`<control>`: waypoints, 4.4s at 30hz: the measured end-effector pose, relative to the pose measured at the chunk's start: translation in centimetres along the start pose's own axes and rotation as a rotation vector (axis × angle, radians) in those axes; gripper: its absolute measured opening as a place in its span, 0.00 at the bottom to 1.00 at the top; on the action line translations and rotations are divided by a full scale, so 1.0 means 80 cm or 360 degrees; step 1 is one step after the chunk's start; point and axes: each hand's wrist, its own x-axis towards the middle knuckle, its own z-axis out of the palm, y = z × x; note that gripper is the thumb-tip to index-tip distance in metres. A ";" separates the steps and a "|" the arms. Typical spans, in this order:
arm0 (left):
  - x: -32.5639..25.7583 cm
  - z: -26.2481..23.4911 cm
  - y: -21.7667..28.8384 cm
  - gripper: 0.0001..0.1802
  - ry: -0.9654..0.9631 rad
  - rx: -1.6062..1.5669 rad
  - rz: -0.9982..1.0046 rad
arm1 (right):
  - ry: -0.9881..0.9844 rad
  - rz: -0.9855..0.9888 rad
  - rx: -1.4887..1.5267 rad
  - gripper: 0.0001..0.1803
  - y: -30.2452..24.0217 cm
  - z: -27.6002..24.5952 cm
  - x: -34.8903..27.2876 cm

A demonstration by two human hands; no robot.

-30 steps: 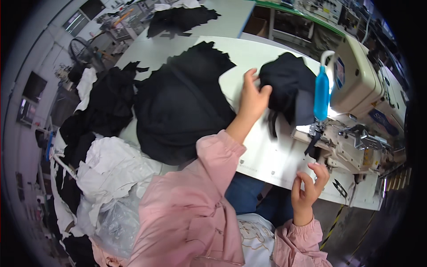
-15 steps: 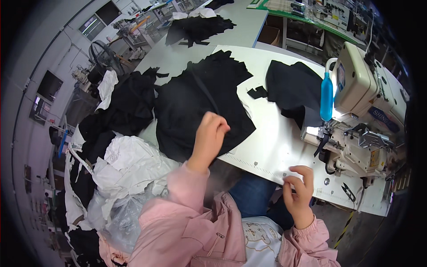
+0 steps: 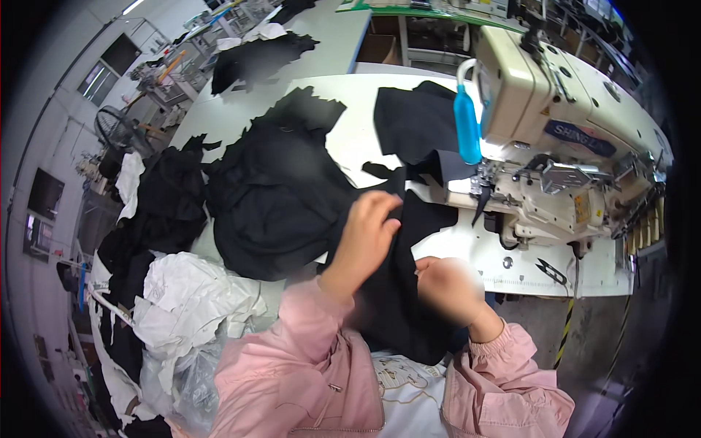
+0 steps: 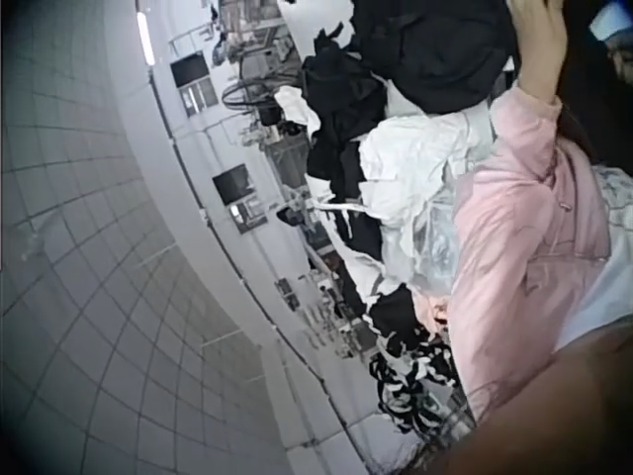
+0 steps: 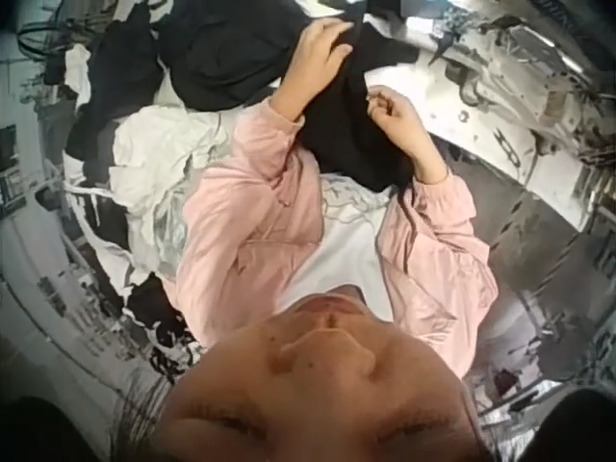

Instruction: Sewing pieces of black fabric using an industrial sewing machine.

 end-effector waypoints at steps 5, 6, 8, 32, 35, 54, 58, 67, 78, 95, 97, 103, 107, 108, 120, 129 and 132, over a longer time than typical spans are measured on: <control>0.003 0.040 -0.040 0.43 -0.0196 0.0516 -0.0320 | 0.0573 0.0041 -0.0308 0.18 0.002 -0.036 -0.073; 0.007 0.042 -0.031 0.43 -0.0252 0.0520 -0.0365 | 0.0698 0.0067 -0.0689 0.19 -0.001 -0.040 -0.083; 0.007 0.051 -0.020 0.41 -0.0228 0.0603 -0.0402 | 0.0940 -0.0400 -0.1229 0.17 -0.005 -0.037 -0.086; -0.002 -0.046 0.052 0.52 -0.0873 -0.1502 -0.0716 | 0.0607 -0.0797 -0.1387 0.18 -0.095 0.018 -0.041; 0.012 -0.054 0.081 0.41 -0.0795 -0.1290 -0.0722 | 0.0798 -0.0944 -0.1476 0.18 -0.089 0.010 -0.047; 0.094 -0.078 0.167 0.22 -0.0813 -0.0037 0.0334 | 0.0925 -0.0999 -0.0639 0.20 -0.113 0.005 -0.057; 0.086 -0.067 0.188 0.15 -0.0455 0.0306 0.0621 | 0.0881 -0.1080 -0.0736 0.19 -0.111 -0.002 -0.057; 0.074 -0.015 0.168 0.12 -0.0516 -0.0127 0.0250 | 0.0964 -0.0773 -0.0451 0.11 -0.093 -0.002 -0.043; 0.034 0.056 0.111 0.20 -0.0395 -0.1383 -0.0557 | 0.1302 -0.1028 -0.0331 0.22 -0.040 0.009 -0.024; 0.033 0.044 0.110 0.23 -0.0313 -0.1548 -0.0229 | 0.1185 -0.1047 -0.0657 0.15 -0.075 -0.012 -0.026; 0.032 0.042 0.109 0.22 -0.0341 -0.1592 -0.0245 | 0.1123 -0.1031 -0.0665 0.15 -0.078 -0.016 -0.028; 0.030 0.041 0.101 0.12 -0.0218 -0.1680 -0.0163 | 0.0853 -0.0991 -0.0746 0.13 -0.085 -0.035 -0.030; 0.028 0.040 0.116 0.19 -0.0074 -0.1598 -0.0342 | 0.0796 -0.0702 -0.0445 0.11 -0.090 -0.032 -0.033; 0.027 0.039 0.120 0.24 -0.0024 -0.1571 -0.0522 | 0.0798 -0.0703 -0.0445 0.11 -0.088 -0.034 -0.032; 0.018 0.097 0.080 0.32 -0.0460 -0.1467 -0.0941 | 0.0728 -0.0739 -0.0583 0.06 -0.062 -0.038 -0.038; 0.067 0.097 0.138 0.18 -0.0754 -0.1980 -0.1217 | 0.0364 -0.0909 -0.0691 0.09 -0.057 -0.045 -0.062; 0.080 0.107 0.161 0.21 -0.0870 -0.2245 -0.1360 | 0.0303 -0.0927 -0.0654 0.11 -0.068 -0.047 -0.069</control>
